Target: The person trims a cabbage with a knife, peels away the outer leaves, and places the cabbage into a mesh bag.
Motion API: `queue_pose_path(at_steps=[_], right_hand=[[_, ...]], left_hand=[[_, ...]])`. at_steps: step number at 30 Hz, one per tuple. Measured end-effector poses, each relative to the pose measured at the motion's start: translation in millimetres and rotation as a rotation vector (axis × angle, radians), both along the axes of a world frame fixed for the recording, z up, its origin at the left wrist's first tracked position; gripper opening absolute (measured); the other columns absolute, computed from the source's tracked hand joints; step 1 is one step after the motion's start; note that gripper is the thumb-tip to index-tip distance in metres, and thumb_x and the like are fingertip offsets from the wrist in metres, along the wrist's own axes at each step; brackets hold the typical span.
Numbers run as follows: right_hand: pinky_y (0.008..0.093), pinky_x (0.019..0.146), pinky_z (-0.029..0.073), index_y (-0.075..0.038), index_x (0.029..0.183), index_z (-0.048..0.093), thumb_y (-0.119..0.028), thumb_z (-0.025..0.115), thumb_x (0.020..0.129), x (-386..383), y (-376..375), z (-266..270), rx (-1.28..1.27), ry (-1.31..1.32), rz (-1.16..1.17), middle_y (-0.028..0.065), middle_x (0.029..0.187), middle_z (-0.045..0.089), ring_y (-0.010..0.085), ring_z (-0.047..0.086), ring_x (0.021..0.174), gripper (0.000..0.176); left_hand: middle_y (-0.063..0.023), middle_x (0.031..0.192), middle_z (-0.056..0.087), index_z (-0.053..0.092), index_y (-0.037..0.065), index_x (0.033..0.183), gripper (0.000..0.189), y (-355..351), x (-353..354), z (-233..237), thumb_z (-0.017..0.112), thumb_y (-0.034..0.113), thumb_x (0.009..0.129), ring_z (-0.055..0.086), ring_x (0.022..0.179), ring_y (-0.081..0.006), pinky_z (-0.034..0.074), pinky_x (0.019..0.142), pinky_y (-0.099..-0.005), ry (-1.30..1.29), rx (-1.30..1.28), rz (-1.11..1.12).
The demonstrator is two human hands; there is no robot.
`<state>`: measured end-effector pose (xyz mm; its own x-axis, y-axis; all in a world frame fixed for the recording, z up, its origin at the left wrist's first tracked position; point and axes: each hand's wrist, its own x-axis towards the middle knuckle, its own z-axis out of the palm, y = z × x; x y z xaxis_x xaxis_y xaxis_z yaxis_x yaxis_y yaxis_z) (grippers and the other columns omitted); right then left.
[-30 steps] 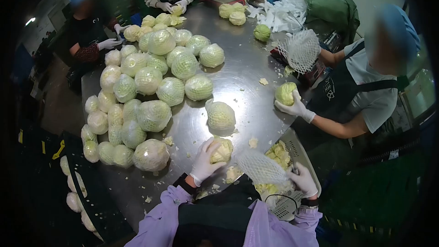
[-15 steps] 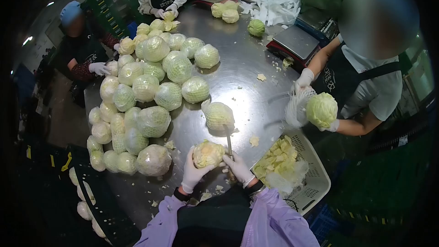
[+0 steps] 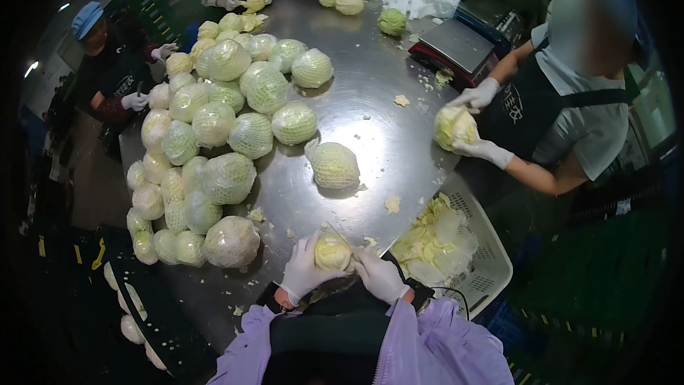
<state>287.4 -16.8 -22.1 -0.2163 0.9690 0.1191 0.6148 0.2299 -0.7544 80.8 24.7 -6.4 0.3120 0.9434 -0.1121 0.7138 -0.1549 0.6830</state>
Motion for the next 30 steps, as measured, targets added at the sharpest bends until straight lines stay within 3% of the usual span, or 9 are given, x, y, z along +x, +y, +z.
queue_pose_path(at_steps=[2,3,6,16,21,23,24,26,30], right_hand=[[0.0441,0.064,0.051,-0.009,0.128,0.049,-0.020,0.055,0.092,3,-19,12,-0.260,-0.279,-0.022,0.0159,0.091,0.062,0.0350,0.063,0.073,0.038],[0.0445,0.052,0.052,-0.009,0.122,0.050,-0.022,0.056,0.090,3,-26,10,-0.247,-0.365,-0.047,0.0170,0.085,0.061,0.0353,0.063,0.059,0.036],[0.0425,0.048,0.052,-0.009,0.121,0.050,-0.022,0.057,0.090,1,-35,17,-0.231,-0.451,-0.075,0.0153,0.079,0.058,0.0322,0.063,0.054,0.035],[0.0467,0.053,0.050,-0.004,0.101,0.052,-0.016,0.050,0.089,-2,6,-37,-0.246,-0.327,-0.001,0.0190,0.070,0.063,0.0363,0.063,0.059,0.017],[0.0463,0.053,0.051,-0.003,0.113,0.049,-0.014,0.049,0.088,2,0,-30,-0.208,-0.441,0.047,0.0189,0.070,0.063,0.0360,0.064,0.060,0.027],[0.0496,0.053,0.049,-0.002,0.097,0.051,-0.019,0.051,0.090,5,-11,2,-0.346,-0.411,0.034,0.0190,0.067,0.061,0.0380,0.062,0.057,0.019],[0.0496,0.053,0.049,-0.002,0.097,0.051,-0.019,0.051,0.090,2,-15,-4,-0.345,-0.410,0.033,0.0190,0.067,0.061,0.0380,0.062,0.057,0.019],[0.0493,0.056,0.051,-0.007,0.126,0.047,-0.017,0.047,0.089,1,-24,-23,-0.365,-0.475,-0.011,0.0201,0.074,0.065,0.0370,0.065,0.062,0.038],[0.0447,0.054,0.052,-0.007,0.123,0.048,-0.019,0.045,0.092,-7,-12,-83,-0.220,-0.271,-0.070,0.0181,0.073,0.065,0.0329,0.065,0.060,0.034]], left_hand=[[-0.0212,0.128,0.045,0.039,-0.003,0.132,0.099,0,12,-3,0.085,0.047,0.059,0.048,0.118,-0.0368,0.046,0.094,-0.0431,0.000,-0.062,0.019],[-0.0218,0.128,0.046,0.039,-0.004,0.131,0.098,-2,16,-15,0.085,0.046,0.060,0.049,0.116,-0.0372,0.046,0.092,-0.0433,-0.019,0.008,0.048],[-0.0229,0.124,0.048,0.038,-0.006,0.130,0.096,-7,21,-19,0.083,0.045,0.063,0.050,0.114,-0.0380,0.047,0.091,-0.0436,-0.012,0.108,0.069],[-0.0240,0.116,0.051,0.040,-0.007,0.127,0.097,-5,25,-19,0.083,0.049,0.061,0.053,0.108,-0.0394,0.046,0.090,-0.0437,0.021,0.165,0.082],[-0.0217,0.116,0.052,0.041,-0.004,0.127,0.094,-5,22,-17,0.083,0.048,0.062,0.054,0.107,-0.0381,0.047,0.089,-0.0428,0.078,0.034,0.086],[-0.0210,0.116,0.052,0.041,-0.004,0.128,0.093,-4,13,-24,0.083,0.048,0.062,0.054,0.107,-0.0377,0.048,0.088,-0.0424,0.063,0.025,0.075],[-0.0210,0.117,0.052,0.041,-0.003,0.128,0.093,-7,13,-31,0.083,0.047,0.062,0.054,0.108,-0.0374,0.048,0.089,-0.0420,0.045,0.106,0.069],[-0.0211,0.117,0.052,0.041,-0.003,0.128,0.092,-9,14,-33,0.083,0.046,0.062,0.054,0.108,-0.0372,0.048,0.089,-0.0416,0.019,0.179,0.055],[-0.0217,0.125,0.049,0.038,-0.003,0.133,0.098,-11,-3,-32,0.084,0.046,0.061,0.051,0.116,-0.0368,0.045,0.095,-0.0416,-0.097,0.089,0.025]])
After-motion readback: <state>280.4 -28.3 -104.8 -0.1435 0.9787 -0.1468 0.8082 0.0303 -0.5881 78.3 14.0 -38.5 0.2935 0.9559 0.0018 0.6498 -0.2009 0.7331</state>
